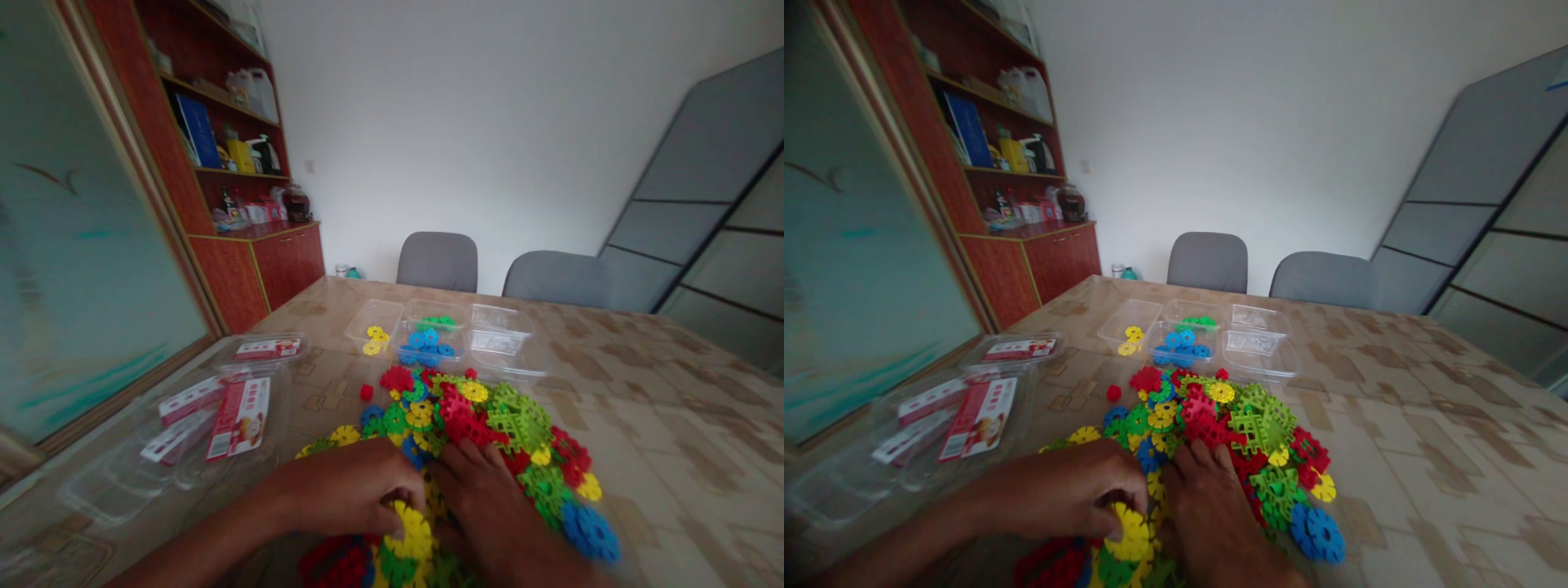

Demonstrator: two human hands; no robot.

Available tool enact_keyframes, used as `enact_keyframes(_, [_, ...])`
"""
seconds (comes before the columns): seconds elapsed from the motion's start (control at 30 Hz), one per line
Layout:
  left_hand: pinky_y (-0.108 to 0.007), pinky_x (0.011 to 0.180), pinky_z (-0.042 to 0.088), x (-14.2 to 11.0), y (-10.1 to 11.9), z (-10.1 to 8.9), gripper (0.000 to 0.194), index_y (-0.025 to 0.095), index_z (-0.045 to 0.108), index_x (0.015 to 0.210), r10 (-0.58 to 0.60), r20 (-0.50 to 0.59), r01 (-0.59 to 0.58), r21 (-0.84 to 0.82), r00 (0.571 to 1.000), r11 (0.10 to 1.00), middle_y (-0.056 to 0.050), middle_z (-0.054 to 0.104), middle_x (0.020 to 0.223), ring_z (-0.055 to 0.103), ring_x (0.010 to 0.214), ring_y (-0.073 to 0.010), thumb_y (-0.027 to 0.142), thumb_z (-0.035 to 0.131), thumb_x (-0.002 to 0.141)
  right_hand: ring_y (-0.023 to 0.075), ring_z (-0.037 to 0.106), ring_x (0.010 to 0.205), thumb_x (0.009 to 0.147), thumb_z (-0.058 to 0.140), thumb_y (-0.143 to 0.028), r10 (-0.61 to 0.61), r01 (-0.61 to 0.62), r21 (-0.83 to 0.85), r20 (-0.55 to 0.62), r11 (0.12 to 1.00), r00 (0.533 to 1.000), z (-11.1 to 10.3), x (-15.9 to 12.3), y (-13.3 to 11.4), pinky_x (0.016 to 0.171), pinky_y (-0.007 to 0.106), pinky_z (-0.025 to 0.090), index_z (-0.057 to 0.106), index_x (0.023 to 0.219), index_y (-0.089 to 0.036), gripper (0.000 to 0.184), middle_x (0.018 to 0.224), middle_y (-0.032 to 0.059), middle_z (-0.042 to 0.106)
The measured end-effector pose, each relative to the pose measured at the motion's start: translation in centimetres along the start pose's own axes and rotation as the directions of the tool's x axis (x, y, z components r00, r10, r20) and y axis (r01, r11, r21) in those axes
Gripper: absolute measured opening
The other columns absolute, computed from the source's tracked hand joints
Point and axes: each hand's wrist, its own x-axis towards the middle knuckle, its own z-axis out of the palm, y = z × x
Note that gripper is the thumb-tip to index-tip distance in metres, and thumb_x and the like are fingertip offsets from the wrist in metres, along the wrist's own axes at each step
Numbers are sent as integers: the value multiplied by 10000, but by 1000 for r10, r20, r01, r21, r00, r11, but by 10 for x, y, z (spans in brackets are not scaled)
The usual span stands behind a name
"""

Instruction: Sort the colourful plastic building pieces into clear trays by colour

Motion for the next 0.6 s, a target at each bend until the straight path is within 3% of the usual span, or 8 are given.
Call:
enact_keyframes(0.17, [-223, 689, 435, -1, -2, 1, 329, 227, 695, 1039, -62, -23, 63, 57, 998, 996, -31, 710, 928, 653, 853, -208, 165, 759, 722, 337, 457, 1187, 775, 671, -353, -5, 4, 55, 25, 998, 1000, -6, -3, -2, 1052, 529, 261, 586, 1229, -218, 481, 1227, 110, 580])
enact_keyframes(0.3, [-229, 708, 442, -2, -3, 0, 330, 230, 689, 1049, -65, -12, 65, 68, 998, 996, -36, 707, 936, 653, 864, -211, 185, 761, 730, 338, 439, 1197, 706, 747, -354, -16, 9, 92, 80, 996, 997, -10, -6, 1, 1062, 529, 240, 579, 1227, -183, 574, 1256, 127, 556])
enact_keyframes(0.47, [-237, 721, 440, 0, -3, 0, 329, 211, 683, 1050, -58, 13, 58, 46, 998, 997, -43, 704, 968, 649, 889, -215, 166, 755, 733, 302, 508, 1104, 696, 766, -329, -47, 39, 107, 79, 994, 996, -10, -4, 1, 994, 486, 337, 631, 1075, -180, 429, 1153, 94, 611])
enact_keyframes(0.6, [-230, 712, 425, 0, -3, -2, 294, 197, 686, 1006, -61, -1, 61, 39, 998, 997, -35, 696, 945, 641, 876, -207, 138, 749, 725, 266, 583, 956, 769, 691, -260, -142, 145, -44, 50, 989, 989, -9, -2, -8, 927, 402, 391, 659, 964, -141, 231, 979, 91, 676])
